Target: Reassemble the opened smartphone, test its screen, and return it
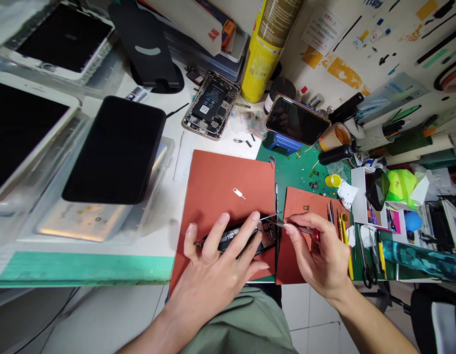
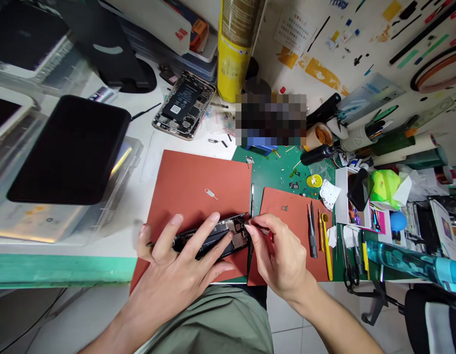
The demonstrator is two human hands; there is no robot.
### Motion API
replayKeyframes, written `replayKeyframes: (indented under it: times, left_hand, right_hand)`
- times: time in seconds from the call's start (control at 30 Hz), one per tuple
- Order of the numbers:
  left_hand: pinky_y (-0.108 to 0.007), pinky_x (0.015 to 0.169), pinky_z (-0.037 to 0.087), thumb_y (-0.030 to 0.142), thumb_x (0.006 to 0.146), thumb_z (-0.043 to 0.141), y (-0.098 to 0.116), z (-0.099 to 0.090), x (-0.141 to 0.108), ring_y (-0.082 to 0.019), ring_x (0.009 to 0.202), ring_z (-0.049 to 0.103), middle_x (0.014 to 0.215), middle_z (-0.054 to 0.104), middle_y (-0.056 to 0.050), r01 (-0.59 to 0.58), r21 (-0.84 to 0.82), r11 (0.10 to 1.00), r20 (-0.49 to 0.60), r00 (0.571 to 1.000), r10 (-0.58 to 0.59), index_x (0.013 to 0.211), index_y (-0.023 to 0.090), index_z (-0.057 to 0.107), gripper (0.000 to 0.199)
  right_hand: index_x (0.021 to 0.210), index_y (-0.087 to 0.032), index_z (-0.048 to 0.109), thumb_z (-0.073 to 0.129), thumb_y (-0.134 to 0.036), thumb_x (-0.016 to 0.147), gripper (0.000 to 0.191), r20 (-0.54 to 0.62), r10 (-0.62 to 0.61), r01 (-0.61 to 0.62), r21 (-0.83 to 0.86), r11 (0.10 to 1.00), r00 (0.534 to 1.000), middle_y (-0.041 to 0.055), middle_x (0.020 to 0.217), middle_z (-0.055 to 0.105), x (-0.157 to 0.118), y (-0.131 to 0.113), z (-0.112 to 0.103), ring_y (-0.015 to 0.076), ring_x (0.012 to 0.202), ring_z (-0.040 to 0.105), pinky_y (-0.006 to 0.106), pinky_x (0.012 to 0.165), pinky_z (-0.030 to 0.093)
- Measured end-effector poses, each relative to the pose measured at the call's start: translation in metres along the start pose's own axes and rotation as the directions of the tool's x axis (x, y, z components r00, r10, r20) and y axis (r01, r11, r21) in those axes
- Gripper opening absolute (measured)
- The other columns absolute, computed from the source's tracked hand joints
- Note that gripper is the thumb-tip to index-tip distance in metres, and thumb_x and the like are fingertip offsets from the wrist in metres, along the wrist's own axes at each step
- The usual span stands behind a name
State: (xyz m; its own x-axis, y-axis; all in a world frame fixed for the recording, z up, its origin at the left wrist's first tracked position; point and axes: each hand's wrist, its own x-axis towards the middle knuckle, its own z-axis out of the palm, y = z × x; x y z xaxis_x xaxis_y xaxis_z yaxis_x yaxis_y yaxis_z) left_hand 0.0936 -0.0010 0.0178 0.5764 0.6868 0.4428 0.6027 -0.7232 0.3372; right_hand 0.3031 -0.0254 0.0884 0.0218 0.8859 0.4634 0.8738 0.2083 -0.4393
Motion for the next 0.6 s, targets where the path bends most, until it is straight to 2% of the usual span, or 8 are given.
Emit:
replayKeyframes:
  times: [0.17,0.27,0.37,0.6]
  left_hand:
    - [-0.064,0.138,-0.01,0.057,0.107,0.061,-0.001,0.0,0.001,-0.03,0.173,-0.009,0.179,0.033,0.008,0.003,0.004,1.0,-0.003,1.0,-0.003,0.128,0.031,0.08,0.038]
    - [-0.064,0.138,-0.011,0.059,0.104,0.066,-0.001,0.001,0.0,-0.032,0.173,-0.009,0.18,0.03,0.008,-0.003,0.015,1.0,0.002,1.0,0.003,0.127,0.03,0.08,0.039]
    - [-0.064,0.138,-0.01,0.059,0.105,0.064,-0.001,0.001,0.0,-0.032,0.173,-0.008,0.182,0.025,0.008,-0.006,0.021,1.0,-0.015,1.0,0.006,0.121,0.028,0.082,0.039]
    - [-0.062,0.138,-0.009,0.055,0.11,0.055,-0.001,0.0,0.001,-0.031,0.174,-0.007,0.182,0.021,0.01,-0.015,0.018,1.0,-0.025,1.0,0.015,0.11,0.027,0.082,0.039]
  right_hand:
    - [0.12,-0.022,0.063,0.068,-0.013,0.106,0.017,0.058,-0.082,0.088,-0.104,0.991,0.995,0.0003,0.09,0.078,0.005,-0.003,-0.002,0.0131,0.068,0.074,0.024,0.063,0.064]
    - [0.123,-0.018,0.062,0.067,-0.011,0.106,0.02,0.154,-0.167,0.185,-0.112,0.976,0.974,0.003,0.092,0.078,0.009,-0.003,-0.006,0.0151,0.07,0.072,0.029,0.063,0.061]
    - [0.123,-0.015,0.06,0.066,-0.01,0.105,0.019,0.217,-0.191,0.219,-0.112,0.969,0.957,0.0053,0.091,0.077,0.014,-0.003,-0.008,0.0167,0.072,0.07,0.031,0.065,0.059]
    - [0.116,-0.019,0.061,0.066,-0.011,0.105,0.014,0.236,-0.246,0.285,-0.149,0.947,0.94,-0.0027,0.074,0.066,0.023,-0.002,-0.008,0.0141,0.057,0.058,0.03,0.056,0.048]
